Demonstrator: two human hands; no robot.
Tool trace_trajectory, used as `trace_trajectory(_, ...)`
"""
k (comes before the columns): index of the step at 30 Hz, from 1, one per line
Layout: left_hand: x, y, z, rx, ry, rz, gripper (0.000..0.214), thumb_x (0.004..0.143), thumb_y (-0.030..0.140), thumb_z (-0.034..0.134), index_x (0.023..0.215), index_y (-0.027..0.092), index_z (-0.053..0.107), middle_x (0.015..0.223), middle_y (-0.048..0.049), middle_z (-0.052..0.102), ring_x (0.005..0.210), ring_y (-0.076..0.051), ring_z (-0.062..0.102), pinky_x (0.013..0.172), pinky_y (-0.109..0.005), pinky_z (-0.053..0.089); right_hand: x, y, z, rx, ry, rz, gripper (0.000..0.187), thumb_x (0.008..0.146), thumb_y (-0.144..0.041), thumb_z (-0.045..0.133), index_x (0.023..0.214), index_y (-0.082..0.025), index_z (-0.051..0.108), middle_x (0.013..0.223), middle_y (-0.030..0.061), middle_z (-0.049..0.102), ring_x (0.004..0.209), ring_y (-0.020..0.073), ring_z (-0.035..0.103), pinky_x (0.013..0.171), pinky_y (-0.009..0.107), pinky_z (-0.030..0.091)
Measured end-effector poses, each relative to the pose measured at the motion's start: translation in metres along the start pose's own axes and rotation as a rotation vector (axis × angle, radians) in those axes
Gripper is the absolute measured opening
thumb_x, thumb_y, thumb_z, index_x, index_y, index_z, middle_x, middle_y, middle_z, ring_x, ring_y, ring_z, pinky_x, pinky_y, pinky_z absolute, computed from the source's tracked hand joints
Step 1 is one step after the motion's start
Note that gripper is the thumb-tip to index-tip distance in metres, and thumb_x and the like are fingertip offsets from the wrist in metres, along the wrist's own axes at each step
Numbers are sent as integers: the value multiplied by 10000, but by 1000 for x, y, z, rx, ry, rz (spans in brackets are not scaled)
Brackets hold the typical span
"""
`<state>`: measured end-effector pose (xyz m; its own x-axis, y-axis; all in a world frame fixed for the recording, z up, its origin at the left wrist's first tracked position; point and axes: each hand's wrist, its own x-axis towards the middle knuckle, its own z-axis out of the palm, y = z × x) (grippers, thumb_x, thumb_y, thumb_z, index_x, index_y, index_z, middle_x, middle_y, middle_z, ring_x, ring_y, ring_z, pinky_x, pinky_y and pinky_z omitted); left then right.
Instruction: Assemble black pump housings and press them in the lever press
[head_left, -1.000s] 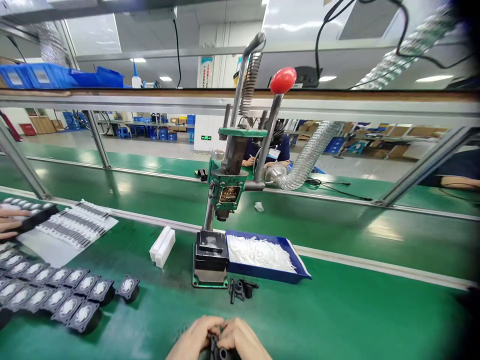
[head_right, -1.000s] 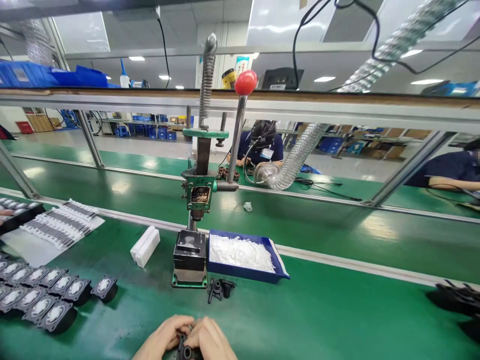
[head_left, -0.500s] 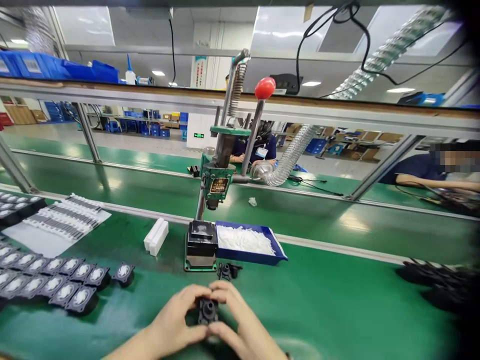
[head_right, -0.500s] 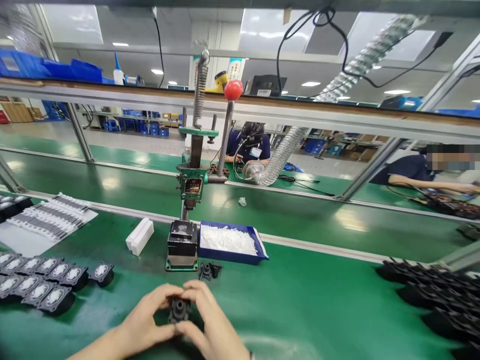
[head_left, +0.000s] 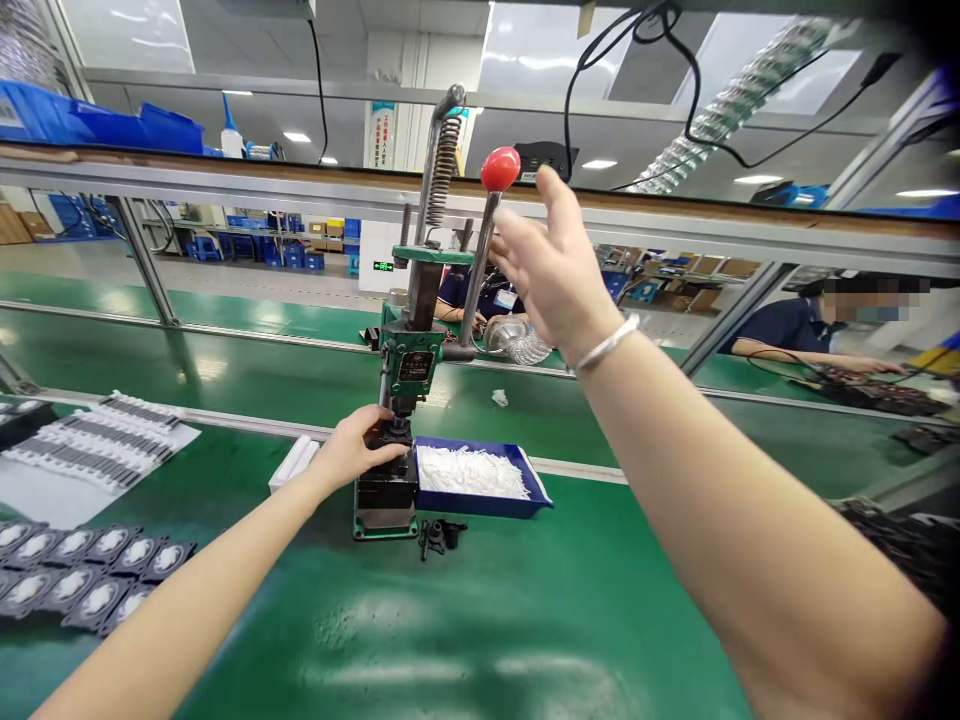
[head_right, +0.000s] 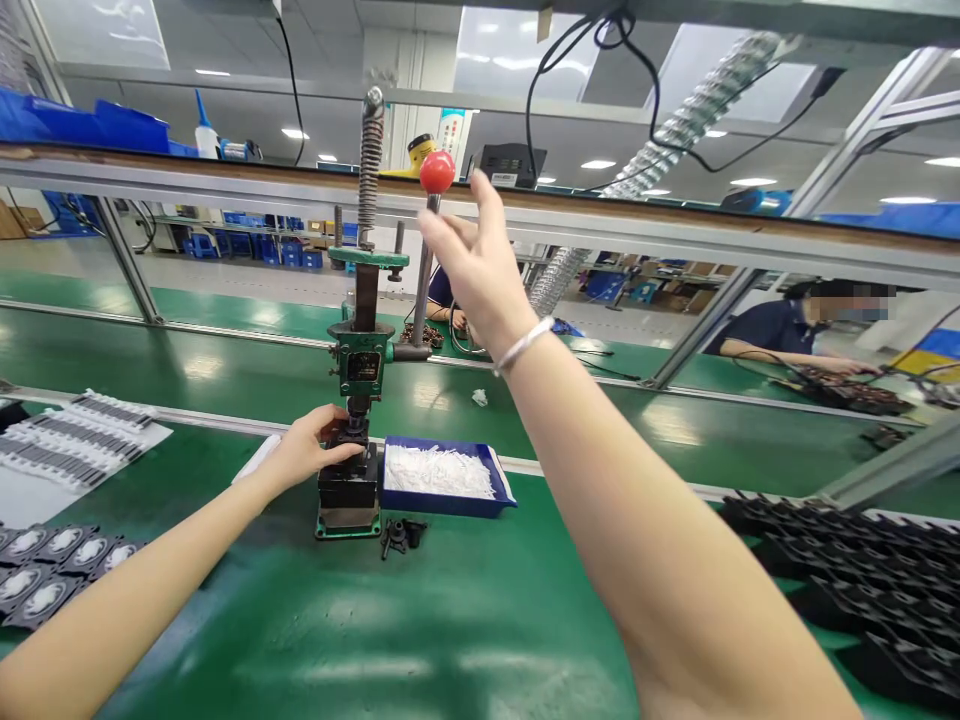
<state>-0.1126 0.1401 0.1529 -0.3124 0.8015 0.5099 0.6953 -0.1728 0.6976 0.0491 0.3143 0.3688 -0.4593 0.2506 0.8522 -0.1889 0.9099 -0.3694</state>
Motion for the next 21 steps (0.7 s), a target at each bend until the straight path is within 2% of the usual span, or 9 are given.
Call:
trace_trajectory(1, 2, -1, 1, 6, -2, 0, 359, 776, 417, 736, 1019, 188, 604, 1014, -62, 664, 895, -217, 658, 791, -348, 581, 9, -4, 0, 20, -31, 29, 581, 1031, -420, 343, 1530, -205, 138, 1376, 97, 513, 1042, 103, 638, 846, 277, 531)
trace_trajectory(3, 4, -3, 2, 13, -9, 4, 371, 777, 432, 735, 1024, 189, 604, 1022, -66, 663, 910, -227, 655, 802, -357, 578, 6, -18, 3, 37, 14, 35, 644, 1018, -376, 394, 1539, -192, 64, 1426, 123, 460, 910, 68, 641, 803, 254, 536)
trace_trajectory(6, 7, -8, 2, 4, -32, 20, 390, 782, 458, 732, 1034, 190, 603, 1016, -68, 659, 915, -233, 655, 814, -366, 575, -42, -39, 15, -42, 296, -137, 599, 952, -307, 559, 1459, -334, 241, 1459, 83, 391, 815, 81, 623, 752, 295, 576)
trace_trajectory(8, 7, -13, 3, -7, -47, 31, 383, 788, 462, 732, 1026, 191, 604, 1015, -72, 654, 925, -236, 652, 817, -365, 571, -81, -47, 25, -74, 517, -228, 541, 925, -308, 579, 1367, -418, 288, 1225, 35, 507, 831, 143, 624, 736, 369, 596)
trace_trajectory(10, 8, -16, 4, -16, -64, 41, 369, 796, 453, 731, 1020, 189, 605, 1013, -76, 648, 934, -236, 649, 823, -359, 566, -105, -48, 32, -80, 597, -225, 567, 904, -316, 569, 1355, -431, 247, 1000, 21, 502, 865, 193, 627, 766, 428, 603)
trace_trajectory(12, 8, -18, 4, -22, -78, 47, 364, 808, 449, 725, 1026, 185, 601, 1008, -77, 643, 927, -231, 648, 831, -358, 563, -112, -46, 34, -111, 570, -223, 602, 905, -294, 546, 1380, -417, 197, 940, 20, 467, 861, 200, 625, 779, 430, 603)
trace_trajectory(16, 10, -17, 2, -10, -91, 51, 370, 815, 459, 717, 1027, 181, 597, 996, -74, 640, 908, -230, 645, 835, -369, 558, -102, -43, 34, -162, 447, -200, 624, 938, -222, 481, 1419, -430, 142, 993, 33, 471, 904, 195, 625, 830, 415, 600)
trace_trajectory(19, 10, -14, 0, 12, -92, 50, 362, 812, 464, 718, 1013, 186, 602, 988, -68, 639, 905, -232, 641, 824, -364, 554, -104, -44, 38, -145, 546, -187, 717, 924, -238, 460, 1449, -442, 18, 1008, 42, 446, 975, 223, 617, 889, 470, 585)
trace_trajectory(21, 10, -12, -2, 28, -87, 46, 358, 806, 466, 722, 1001, 190, 606, 985, -65, 642, 898, -233, 640, 801, -355, 553, -106, -43, 39, -86, 499, -125, 761, 913, -240, 446, 1463, -427, -46, 1044, 54, 414, 1027, 232, 590, 914, 492, 567)
